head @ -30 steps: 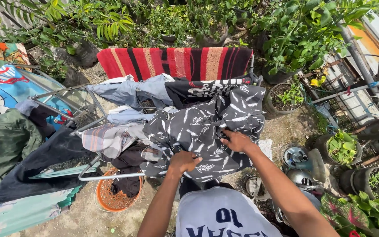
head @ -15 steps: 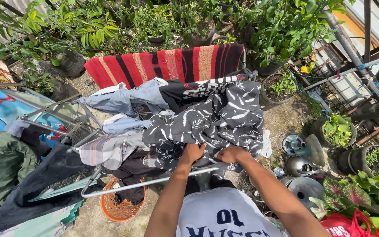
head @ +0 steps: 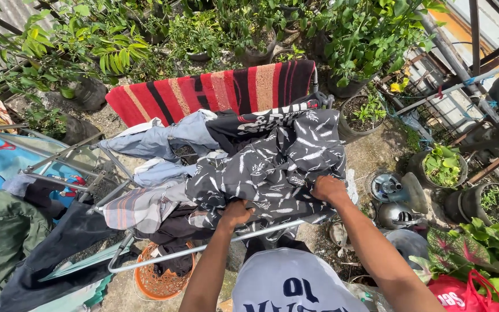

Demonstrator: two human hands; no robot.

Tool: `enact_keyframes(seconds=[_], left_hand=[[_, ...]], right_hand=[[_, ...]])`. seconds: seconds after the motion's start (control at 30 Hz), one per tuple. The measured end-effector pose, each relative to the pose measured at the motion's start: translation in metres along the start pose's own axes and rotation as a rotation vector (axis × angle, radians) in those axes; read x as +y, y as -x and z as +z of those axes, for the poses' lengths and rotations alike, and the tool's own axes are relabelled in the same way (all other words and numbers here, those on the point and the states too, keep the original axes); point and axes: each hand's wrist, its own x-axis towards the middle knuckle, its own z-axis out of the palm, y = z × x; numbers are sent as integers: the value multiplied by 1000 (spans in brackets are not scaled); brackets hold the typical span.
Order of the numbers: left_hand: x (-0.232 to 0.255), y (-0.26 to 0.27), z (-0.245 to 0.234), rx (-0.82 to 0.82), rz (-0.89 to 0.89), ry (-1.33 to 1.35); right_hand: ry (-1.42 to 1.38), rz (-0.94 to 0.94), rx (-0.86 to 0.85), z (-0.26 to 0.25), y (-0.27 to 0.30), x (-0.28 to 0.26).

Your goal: Hanging wet laundry items one by one onto a drying rack in an outdoor setting.

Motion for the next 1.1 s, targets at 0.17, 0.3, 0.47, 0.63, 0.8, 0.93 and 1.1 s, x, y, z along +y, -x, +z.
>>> enact_keyframes(seconds=[0.17, 0.3, 0.47, 0.63, 0.8, 0.93, 1.1], left_hand=[[31, 34, -14, -6, -26, -7], [43, 64, -27, 64, 14, 230], [20, 56, -36, 122, -24, 239], [27, 69, -46, 129, -34, 253], [39, 72, -51, 175, 7, 293], [21, 49, -34, 209, 50, 384], [44, 88, -55, 122, 31, 281]], right_hand=[[-255, 282, 97, -25, 58, 22], [-369, 224, 25, 30, 5, 54], [-170, 292, 128, 25, -3, 38], [-92, 148, 145, -5, -1, 12], [-764, -397, 310, -49, 72, -61], [-1100, -630, 129, -70, 125, -85], [-830, -646, -5, -91, 130, -73]])
